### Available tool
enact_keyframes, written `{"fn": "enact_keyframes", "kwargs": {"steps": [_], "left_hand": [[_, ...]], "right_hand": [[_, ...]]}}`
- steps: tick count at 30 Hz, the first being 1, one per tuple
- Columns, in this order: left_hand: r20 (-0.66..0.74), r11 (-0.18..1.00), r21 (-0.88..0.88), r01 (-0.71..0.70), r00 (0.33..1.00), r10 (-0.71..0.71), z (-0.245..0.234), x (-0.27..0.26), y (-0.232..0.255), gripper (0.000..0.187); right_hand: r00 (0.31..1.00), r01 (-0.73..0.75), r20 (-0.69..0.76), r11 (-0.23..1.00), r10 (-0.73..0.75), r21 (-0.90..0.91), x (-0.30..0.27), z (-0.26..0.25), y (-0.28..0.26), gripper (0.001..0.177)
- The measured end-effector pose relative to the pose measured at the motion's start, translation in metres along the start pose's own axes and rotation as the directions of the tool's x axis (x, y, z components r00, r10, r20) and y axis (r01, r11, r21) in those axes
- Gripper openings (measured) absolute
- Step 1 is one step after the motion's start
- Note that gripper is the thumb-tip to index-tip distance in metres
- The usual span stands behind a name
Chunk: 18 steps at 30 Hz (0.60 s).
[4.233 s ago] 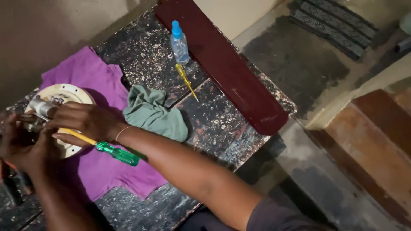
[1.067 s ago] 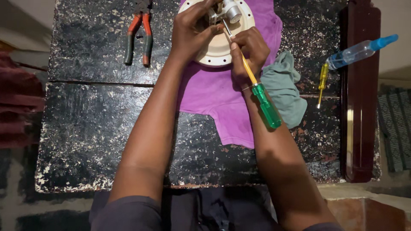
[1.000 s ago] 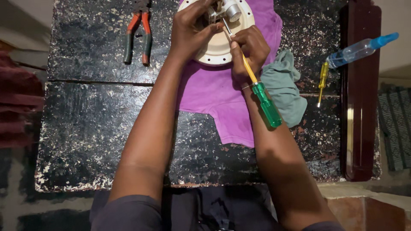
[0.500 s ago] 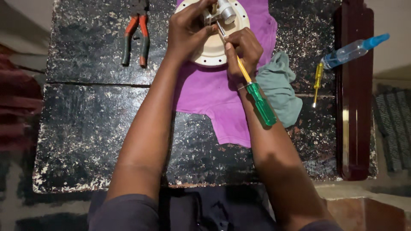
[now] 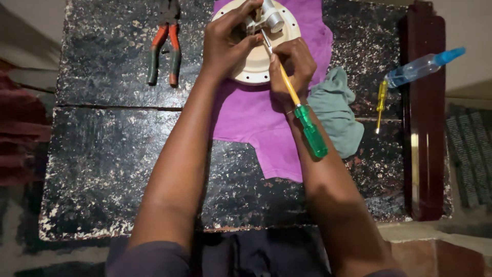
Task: The person uses a screwdriver to adjust screws on a small white electrical component placed on a plate. They repeatedly tighten and loosen screws while holding the component steady with their other hand.
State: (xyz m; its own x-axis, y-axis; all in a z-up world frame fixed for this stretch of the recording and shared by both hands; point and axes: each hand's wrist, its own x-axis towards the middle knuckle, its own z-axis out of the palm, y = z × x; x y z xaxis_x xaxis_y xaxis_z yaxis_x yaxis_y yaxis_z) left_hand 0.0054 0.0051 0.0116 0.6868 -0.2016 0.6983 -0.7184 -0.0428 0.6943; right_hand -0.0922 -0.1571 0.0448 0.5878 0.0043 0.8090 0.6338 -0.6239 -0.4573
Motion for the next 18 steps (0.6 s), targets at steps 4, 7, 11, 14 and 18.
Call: {"fn": "enact_keyframes", "kwargs": {"steps": [4,7,11,14,18], "left_hand": [[-0.003,1.0,0.016,0.012,1.0,-0.012,-0.001,-0.003,-0.001,0.069],[-0.032,0.998,0.071,0.001,0.999,0.002,-0.002,-0.001,-0.008,0.069],[-0.066,1.0,0.015,-0.026,0.997,0.027,0.002,0.001,-0.003,0.07],[-0.061,0.997,0.022,0.08,0.995,-0.079,0.004,-0.006,-0.005,0.061],[-0.06,0.997,0.072,0.001,0.998,0.004,-0.001,-0.003,0.0,0.06]], "right_hand": [[0.998,0.057,-0.014,0.995,-0.056,0.082,0.004,0.002,0.005,0.006],[1.0,-0.006,0.007,0.997,0.005,0.077,0.002,0.002,0.0,0.007],[0.995,-0.099,0.005,0.991,0.099,0.088,0.007,-0.002,-0.01,0.009],[0.99,-0.138,0.001,0.986,0.139,0.095,0.004,-0.004,-0.012,0.009],[0.992,-0.122,-0.014,0.986,0.124,0.113,0.008,-0.001,-0.015,0.008]]}}
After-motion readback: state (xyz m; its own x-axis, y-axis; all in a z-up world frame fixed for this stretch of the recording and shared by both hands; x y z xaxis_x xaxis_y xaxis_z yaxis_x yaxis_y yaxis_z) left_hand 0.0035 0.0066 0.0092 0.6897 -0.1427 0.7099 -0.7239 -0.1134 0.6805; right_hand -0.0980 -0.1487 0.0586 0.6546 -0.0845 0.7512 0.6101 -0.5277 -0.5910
